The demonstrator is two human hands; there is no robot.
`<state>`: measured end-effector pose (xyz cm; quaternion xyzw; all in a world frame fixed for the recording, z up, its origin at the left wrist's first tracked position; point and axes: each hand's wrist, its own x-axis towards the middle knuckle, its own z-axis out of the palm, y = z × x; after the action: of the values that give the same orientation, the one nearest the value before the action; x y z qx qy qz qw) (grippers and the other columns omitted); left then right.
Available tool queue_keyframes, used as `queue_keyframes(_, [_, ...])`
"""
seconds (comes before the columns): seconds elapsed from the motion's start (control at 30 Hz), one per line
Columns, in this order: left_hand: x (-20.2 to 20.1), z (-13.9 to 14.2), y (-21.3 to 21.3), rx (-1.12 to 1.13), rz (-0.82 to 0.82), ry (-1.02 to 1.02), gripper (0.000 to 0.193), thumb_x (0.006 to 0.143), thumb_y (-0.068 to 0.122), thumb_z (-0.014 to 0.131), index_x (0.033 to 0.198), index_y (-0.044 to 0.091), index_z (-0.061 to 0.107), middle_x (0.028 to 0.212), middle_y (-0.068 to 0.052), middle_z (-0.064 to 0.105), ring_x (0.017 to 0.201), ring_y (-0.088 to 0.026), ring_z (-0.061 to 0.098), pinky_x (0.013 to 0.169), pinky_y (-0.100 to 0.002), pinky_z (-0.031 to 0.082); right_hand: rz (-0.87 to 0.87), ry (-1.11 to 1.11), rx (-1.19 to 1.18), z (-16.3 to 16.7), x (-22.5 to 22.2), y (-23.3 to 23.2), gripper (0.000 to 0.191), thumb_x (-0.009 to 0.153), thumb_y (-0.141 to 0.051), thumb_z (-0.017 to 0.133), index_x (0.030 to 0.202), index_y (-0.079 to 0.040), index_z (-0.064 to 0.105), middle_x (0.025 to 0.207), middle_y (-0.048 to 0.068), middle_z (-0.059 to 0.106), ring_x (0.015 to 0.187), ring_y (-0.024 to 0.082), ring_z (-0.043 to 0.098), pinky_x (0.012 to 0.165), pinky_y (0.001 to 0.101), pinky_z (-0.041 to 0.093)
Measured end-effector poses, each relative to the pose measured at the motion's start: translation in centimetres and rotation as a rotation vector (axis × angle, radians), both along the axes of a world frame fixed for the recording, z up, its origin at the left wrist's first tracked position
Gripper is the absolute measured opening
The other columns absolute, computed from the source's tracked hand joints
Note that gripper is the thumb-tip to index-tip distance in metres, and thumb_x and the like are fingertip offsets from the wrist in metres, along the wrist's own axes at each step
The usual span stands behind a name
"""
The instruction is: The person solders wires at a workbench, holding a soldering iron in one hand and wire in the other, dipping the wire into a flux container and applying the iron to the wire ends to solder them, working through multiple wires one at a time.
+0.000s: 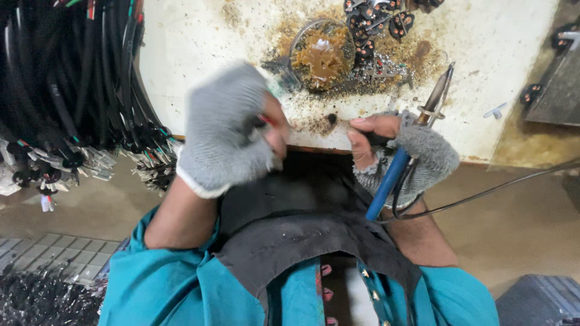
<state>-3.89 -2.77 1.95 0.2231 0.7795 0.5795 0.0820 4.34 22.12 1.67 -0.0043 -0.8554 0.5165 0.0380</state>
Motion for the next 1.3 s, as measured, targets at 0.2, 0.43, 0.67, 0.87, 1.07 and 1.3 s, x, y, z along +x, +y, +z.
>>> queue_keyframes(0.2, [3.5,1.0,1.4,0.225,-0.107,-0.66,0.014,0.088,0.019,0.072,0.085,0.007,0.066,0.082,0.0,0.061,0.074,-0.011,0.059,0.067,-0.026,0.048,0.105,-0.132,-0.034,0.1,1.3,0.3,0.033,0.093,-0.013,0.086,0.119,-0.007,0.067,0.108,0.008,0.07,0.097,0.019,0.071,0.083,0.0303,0.058])
queue_keyframes(0.43, [4.6,1.0,3.0,0.183,-0.196,-0.626,0.013,0.09,0.017,0.074,0.093,0.008,0.066,0.087,-0.005,0.063,0.082,-0.019,0.061,0.073,-0.032,0.05,0.238,0.003,0.045,-0.7,0.4,0.6,0.02,0.095,-0.011,0.08,0.112,-0.013,0.07,0.102,0.007,0.074,0.088,0.02,0.071,0.079,0.0325,0.056])
queue_keyframes(0.67, [3.6,0.3,2.7,-0.411,-0.105,0.037,0.024,0.078,0.024,0.082,0.089,0.015,0.062,0.084,-0.008,0.06,0.073,-0.032,0.064,0.06,-0.044,0.048,0.348,0.062,0.37,0.6,-1.9,-0.3,0.027,0.082,-0.004,0.081,0.106,-0.016,0.078,0.085,0.006,0.072,0.076,0.028,0.07,0.072,0.0384,0.052])
queue_keyframes(0.87, [3.2,-0.7,3.0,-0.36,0.013,0.047,0.024,0.081,0.022,0.083,0.092,0.016,0.063,0.086,-0.007,0.06,0.073,-0.031,0.064,0.062,-0.042,0.05,0.228,-0.003,0.337,0.3,-1.5,-1.0,0.032,0.09,-0.001,0.081,0.121,-0.005,0.074,0.107,0.012,0.078,0.09,0.023,0.072,0.08,0.0334,0.056])
queue_keyframes(1.07, [2.9,-1.0,3.3,-0.42,0.019,0.033,0.025,0.082,0.023,0.084,0.094,0.014,0.064,0.086,-0.009,0.059,0.072,-0.033,0.063,0.06,-0.044,0.048,-0.223,-0.841,-0.93,-0.1,-1.3,-0.4,0.036,0.098,-0.019,0.066,0.127,0.002,0.075,0.076,0.005,0.062,0.062,0.01,0.055,0.056,0.0229,0.042])
queue_keyframes(1.3, [2.8,-1.3,3.6,-0.429,0.03,0.025,0.025,0.082,0.022,0.083,0.098,0.014,0.066,0.086,-0.009,0.059,0.07,-0.034,0.063,0.059,-0.045,0.047,-0.005,-0.484,-0.54,-0.3,-1.3,-0.1,0.03,0.1,-0.009,0.066,0.128,0.0,0.072,0.086,0.006,0.068,0.073,0.012,0.063,0.065,0.025,0.05])
